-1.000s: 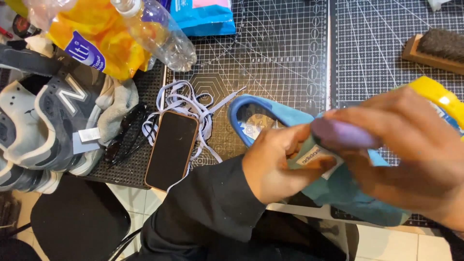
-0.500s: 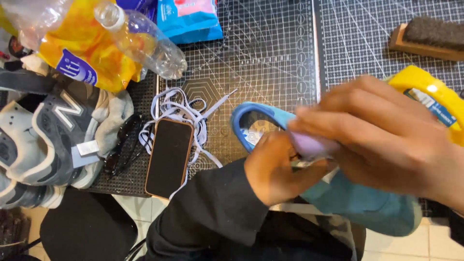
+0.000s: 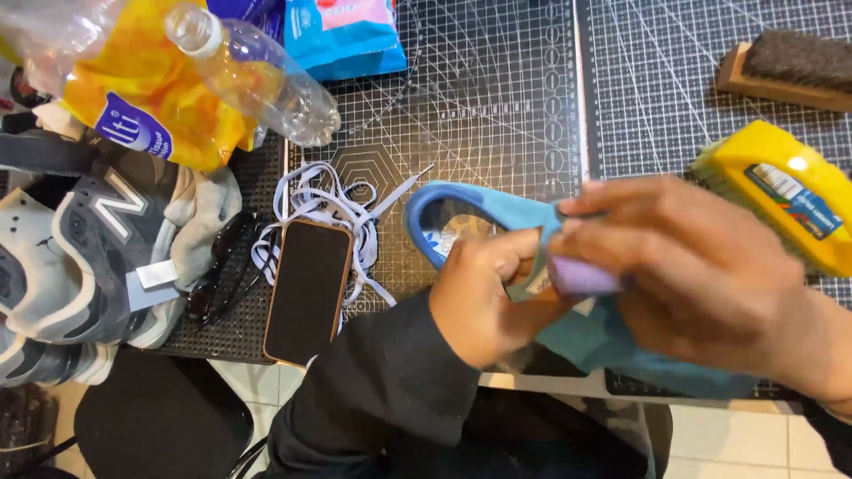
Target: Cleaning a blue suede sneaker using a specialized suede eraser tool on a workbench.
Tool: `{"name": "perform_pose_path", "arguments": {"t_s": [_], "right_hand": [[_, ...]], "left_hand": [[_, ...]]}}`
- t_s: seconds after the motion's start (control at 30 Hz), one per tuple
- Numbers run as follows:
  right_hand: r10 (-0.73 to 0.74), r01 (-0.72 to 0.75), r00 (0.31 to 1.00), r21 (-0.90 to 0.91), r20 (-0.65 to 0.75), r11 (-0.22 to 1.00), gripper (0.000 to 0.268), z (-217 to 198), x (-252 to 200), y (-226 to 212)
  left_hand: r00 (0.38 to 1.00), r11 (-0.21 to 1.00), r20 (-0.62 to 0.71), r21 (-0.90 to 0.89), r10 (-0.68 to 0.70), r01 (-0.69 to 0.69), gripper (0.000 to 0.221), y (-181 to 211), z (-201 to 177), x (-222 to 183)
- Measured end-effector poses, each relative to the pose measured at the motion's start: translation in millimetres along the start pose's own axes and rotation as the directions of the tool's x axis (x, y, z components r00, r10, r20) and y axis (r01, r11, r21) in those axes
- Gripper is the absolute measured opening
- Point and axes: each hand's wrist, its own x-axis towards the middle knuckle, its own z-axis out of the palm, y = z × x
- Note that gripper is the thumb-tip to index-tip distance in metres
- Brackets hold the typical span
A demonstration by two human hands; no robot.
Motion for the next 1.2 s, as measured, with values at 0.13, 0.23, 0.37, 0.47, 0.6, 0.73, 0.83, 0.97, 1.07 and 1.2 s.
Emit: {"name": "perform_pose_path", "arguments": {"t_s": [0.13, 0.23, 0.37, 0.47, 0.6, 0.73, 0.83, 0.97, 1.07, 1.2], "right_hand": [[-0.118, 0.118, 0.993, -0.045, 0.007, 0.992, 0.027, -1, 5, -2], [-0.242, 0.249, 0.965, -0.066, 0.102, 0.966, 0.024, 0, 11, 12], [-0.080, 0.111, 0.990, -0.298, 0.116, 0.948, 0.020, -32, 0, 36], [-0.269, 0.315, 0.931, -0.168, 0.248, 0.934, 0.030, -12, 6, -1], [-0.228, 0.233, 0.958, -0.004, 0.175, 0.973, 0.034, -16, 9, 32], [-0.195, 0.238, 0.961, -0.229, 0.194, 0.944, 0.022, -18, 3, 18], [-0.260, 0.282, 0.940, -0.072, 0.221, 0.957, 0.031, -9, 9, 24], [0.143, -0.120, 0.985, -0.216, 0.094, 0.969, 0.035, -31, 4, 51], [-0.023, 0.079, 0.974, -0.244, 0.225, 0.966, 0.027, -38, 5, 36], [-0.257, 0.279, 0.952, -0.130, 0.166, 0.951, 0.042, -20, 3, 17]], "left_hand": [[1.000, 0.994, 0.007, -0.110, -0.008, 0.009, 0.010, -6, 1, 0], [0.999, 0.989, 0.045, -0.146, 0.008, -0.001, 0.009, -15, -1, 0], [0.985, 0.930, 0.066, -0.325, -0.159, 0.172, 0.040, 2, 0, 2], [0.994, 0.925, 0.101, -0.371, -0.047, 0.081, 0.039, -4, 1, 1], [0.998, 0.974, 0.046, -0.222, 0.046, -0.034, 0.050, -8, 0, 4], [0.990, 0.947, 0.101, -0.296, -0.098, 0.124, 0.049, 1, -3, 3], [0.998, 0.979, 0.040, -0.196, -0.056, 0.062, 0.051, -5, 0, 0], [0.996, 0.967, 0.050, -0.240, -0.079, 0.088, 0.037, -4, 0, 0], [0.992, 0.951, 0.098, -0.290, -0.078, 0.104, 0.044, 3, -3, 3], [0.992, 0.963, 0.124, -0.264, -0.014, 0.047, 0.051, 5, -4, 3]]}}
